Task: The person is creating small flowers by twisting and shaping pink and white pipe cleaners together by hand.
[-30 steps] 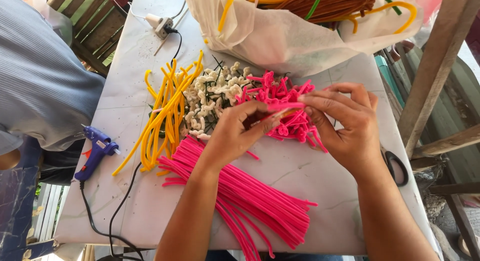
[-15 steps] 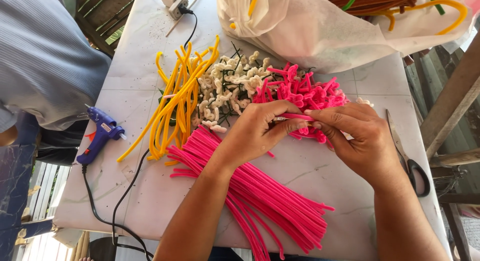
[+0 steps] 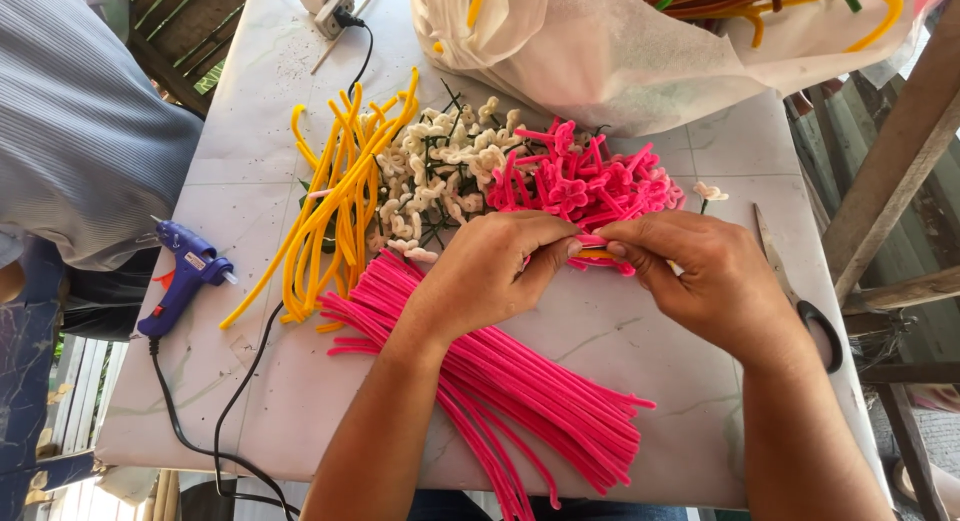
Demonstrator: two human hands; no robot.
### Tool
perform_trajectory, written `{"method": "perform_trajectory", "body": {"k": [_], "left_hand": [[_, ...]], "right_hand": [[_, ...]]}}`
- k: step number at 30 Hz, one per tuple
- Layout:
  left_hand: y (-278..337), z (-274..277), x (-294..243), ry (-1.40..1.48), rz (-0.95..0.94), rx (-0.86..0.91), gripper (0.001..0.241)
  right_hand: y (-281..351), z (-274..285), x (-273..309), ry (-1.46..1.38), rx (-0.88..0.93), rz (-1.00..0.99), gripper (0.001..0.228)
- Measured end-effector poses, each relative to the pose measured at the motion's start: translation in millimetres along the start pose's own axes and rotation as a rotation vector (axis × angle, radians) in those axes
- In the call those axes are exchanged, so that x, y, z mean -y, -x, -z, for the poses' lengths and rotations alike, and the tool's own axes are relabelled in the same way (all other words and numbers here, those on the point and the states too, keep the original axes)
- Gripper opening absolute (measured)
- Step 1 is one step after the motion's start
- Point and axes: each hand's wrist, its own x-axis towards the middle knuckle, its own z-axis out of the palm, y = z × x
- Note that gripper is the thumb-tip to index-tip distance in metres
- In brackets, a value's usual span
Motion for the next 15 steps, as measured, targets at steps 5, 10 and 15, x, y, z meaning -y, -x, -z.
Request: {"method": "perform_trajectory", "body": {"k": [5,10,15], "left_hand": [[2.0,0.9,-1.0,0.050,-0.089,-0.058,0.015],[3.7,12.8,-1.5,0.163,-0.095,-0.068,0.019],[6.2,23.6,-1.5,0.127,-0.102,-0.024,0.035]], "right_hand": [[11.9,29.8,-9.7,-0.301,0.122,-0.414,0.015],[24.5,48.0,-41.1,-0.381,0.041,-0.391,0.026],[48.4,51.7,-61.1,-0.497,-0.154,-0.261,0.031]]}}
